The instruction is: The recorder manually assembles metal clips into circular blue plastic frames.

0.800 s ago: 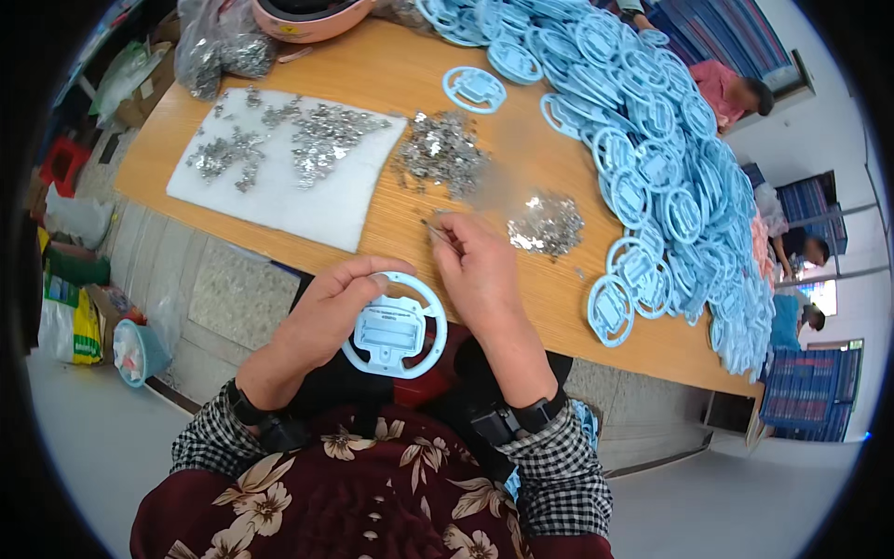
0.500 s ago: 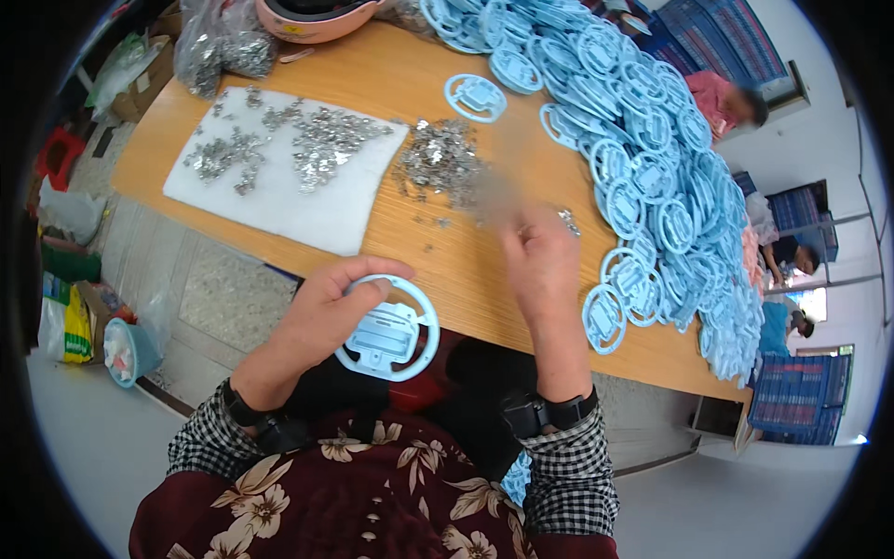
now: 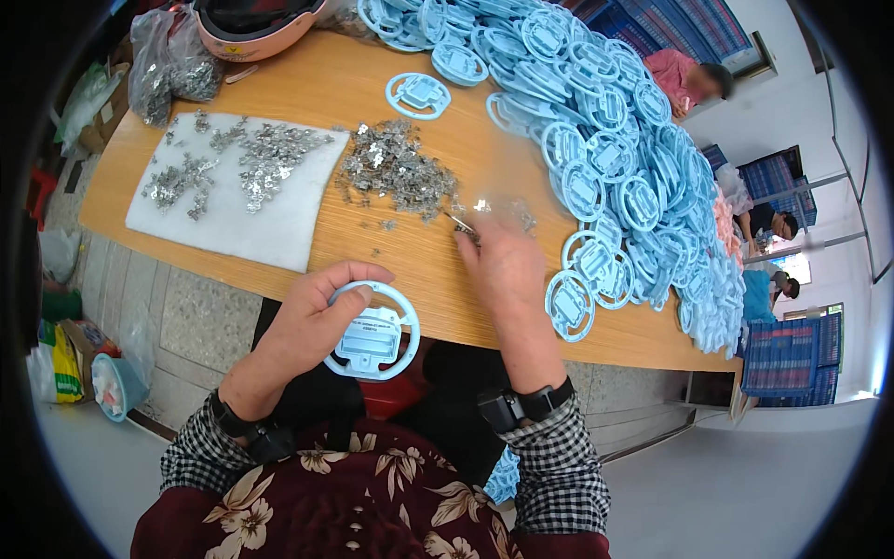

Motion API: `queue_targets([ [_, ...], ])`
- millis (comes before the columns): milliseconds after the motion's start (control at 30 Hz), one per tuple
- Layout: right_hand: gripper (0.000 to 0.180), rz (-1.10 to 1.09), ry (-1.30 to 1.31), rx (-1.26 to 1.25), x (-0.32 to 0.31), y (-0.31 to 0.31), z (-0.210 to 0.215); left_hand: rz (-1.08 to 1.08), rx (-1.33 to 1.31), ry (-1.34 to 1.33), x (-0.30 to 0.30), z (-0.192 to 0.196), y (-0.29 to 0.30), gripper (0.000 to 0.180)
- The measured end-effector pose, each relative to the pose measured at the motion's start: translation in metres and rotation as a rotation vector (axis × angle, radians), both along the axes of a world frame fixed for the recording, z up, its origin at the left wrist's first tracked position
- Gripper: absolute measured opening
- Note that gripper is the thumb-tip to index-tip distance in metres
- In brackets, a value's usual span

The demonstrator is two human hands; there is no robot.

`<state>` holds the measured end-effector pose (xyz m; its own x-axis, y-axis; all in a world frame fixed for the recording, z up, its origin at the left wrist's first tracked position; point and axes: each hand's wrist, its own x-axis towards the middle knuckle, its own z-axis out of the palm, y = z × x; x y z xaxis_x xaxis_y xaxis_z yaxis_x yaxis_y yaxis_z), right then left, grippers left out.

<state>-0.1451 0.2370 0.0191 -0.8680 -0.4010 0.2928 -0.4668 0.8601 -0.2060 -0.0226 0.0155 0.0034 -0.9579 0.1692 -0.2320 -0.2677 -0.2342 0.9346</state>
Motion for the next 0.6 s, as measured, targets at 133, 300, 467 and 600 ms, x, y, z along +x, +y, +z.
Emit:
queue_targets([
  [133, 0.016, 0.041, -0.054, 0.023, -0.002, -0.003, -0.005, -0.006, -0.021, -0.014, 0.0, -0.002, 0.001, 0.027],
  [300, 0.017, 0.003, -0.305, -0.156, 0.003, 0.003, -0.001, -0.016, -0.015, -0.029, 0.0, -0.001, 0.001, 0.026],
  [467, 0.016, -0.029, -0.369, -0.399, 0.006, 0.018, -0.004, -0.014, 0.01, -0.039, -0.001, -0.001, 0.002, 0.026],
  [600, 0.018, 0.071, -0.221, -0.2, 0.013, 0.019, 0.001, -0.019, 0.007, -0.01, -0.001, -0.004, 0.002, 0.027],
])
